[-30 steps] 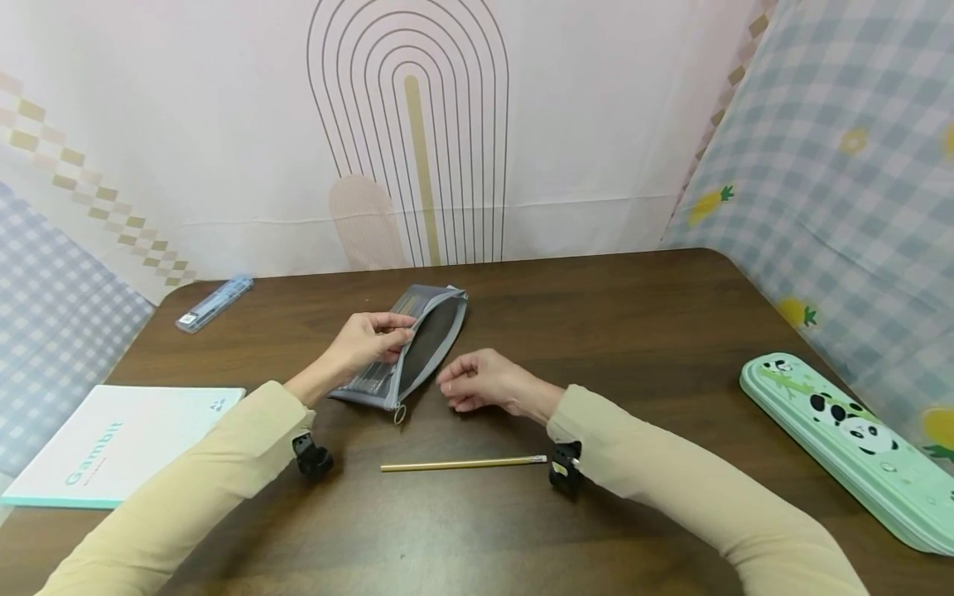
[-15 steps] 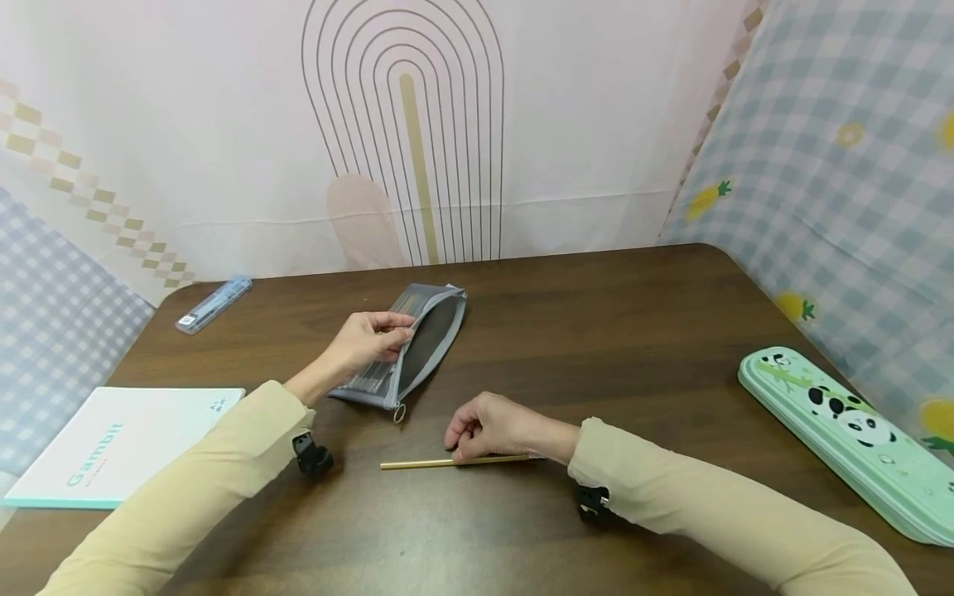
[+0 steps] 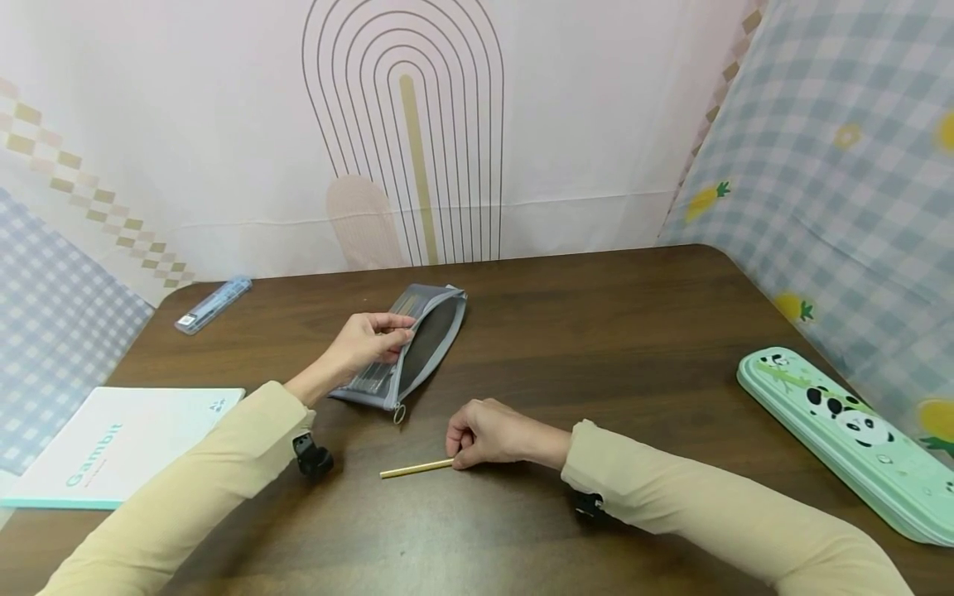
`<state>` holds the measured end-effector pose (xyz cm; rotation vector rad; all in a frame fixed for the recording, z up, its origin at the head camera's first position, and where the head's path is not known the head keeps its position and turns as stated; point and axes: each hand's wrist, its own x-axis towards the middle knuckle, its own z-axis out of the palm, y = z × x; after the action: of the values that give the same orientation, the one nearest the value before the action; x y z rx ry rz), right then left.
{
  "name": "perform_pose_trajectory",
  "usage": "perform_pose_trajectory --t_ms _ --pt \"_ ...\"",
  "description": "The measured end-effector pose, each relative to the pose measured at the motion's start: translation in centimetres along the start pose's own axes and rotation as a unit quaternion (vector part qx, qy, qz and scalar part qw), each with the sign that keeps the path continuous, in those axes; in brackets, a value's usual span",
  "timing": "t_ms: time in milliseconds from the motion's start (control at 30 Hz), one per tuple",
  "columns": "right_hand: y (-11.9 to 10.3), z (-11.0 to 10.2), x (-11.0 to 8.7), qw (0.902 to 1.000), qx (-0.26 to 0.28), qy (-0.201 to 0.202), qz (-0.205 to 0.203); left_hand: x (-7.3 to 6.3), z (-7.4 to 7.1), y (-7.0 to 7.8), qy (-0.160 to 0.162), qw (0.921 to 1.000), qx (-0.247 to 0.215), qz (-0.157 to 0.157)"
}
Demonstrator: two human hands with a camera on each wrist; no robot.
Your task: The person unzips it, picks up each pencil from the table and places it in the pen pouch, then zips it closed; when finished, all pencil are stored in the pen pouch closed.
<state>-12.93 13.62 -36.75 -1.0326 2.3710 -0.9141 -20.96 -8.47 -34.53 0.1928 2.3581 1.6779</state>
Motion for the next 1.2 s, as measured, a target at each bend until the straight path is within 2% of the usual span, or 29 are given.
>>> perform_pose_trajectory --t_ms 100,233,400,433,500,667,767,833,900,1200 --pt "0.1 -0.2 0.0 0.9995 0.029 -0.012 0.004 0.0 0.0 0.1 0.001 1.0 0.0 -0.001" --pt "0.3 -0.6 -0.3 0.9953 0.095 -0.019 0.007 -0.1 0.0 0.1 -0.001 1.0 -0.002 -0.002" --pt "0.4 -1.5 -0.4 0.9827 0.183 0.012 0.027 -0.1 0.1 0.1 -0.003 1.0 -0.004 -0.002" --pt "0.4 -1.7 -0.3 0.9775 0.206 0.025 0.038 0.0 0.1 0.1 -0.002 1.0 -0.004 -0.001" --pt "0.4 -2.2 0.0 0.9608 0.263 0.058 0.066 0.0 0.1 0.1 -0.001 1.0 -0.004 0.0" --pt "0.5 -3.2 1.2 0.8995 0.392 0.133 0.139 0.1 0.1 0.0 0.002 1.0 0.001 0.0" --pt "0.6 -3.5 2.1 0.8753 0.43 0.142 0.17 0.0 0.1 0.1 0.001 1.0 0.002 -0.002" --pt "0.7 -3.6 2.8 0.8647 0.445 0.142 0.185 0.0 0.1 0.1 0.001 1.0 0.001 -0.004" --pt "0.9 -3.7 3.6 0.859 0.452 0.142 0.194 0.0 0.2 0.1 0.001 1.0 0.002 -0.004" --pt "1.5 -4.3 7.3 0.848 0.452 0.169 0.219 0.1 0.2 0.0 0.001 0.9999 -0.002 -0.011"
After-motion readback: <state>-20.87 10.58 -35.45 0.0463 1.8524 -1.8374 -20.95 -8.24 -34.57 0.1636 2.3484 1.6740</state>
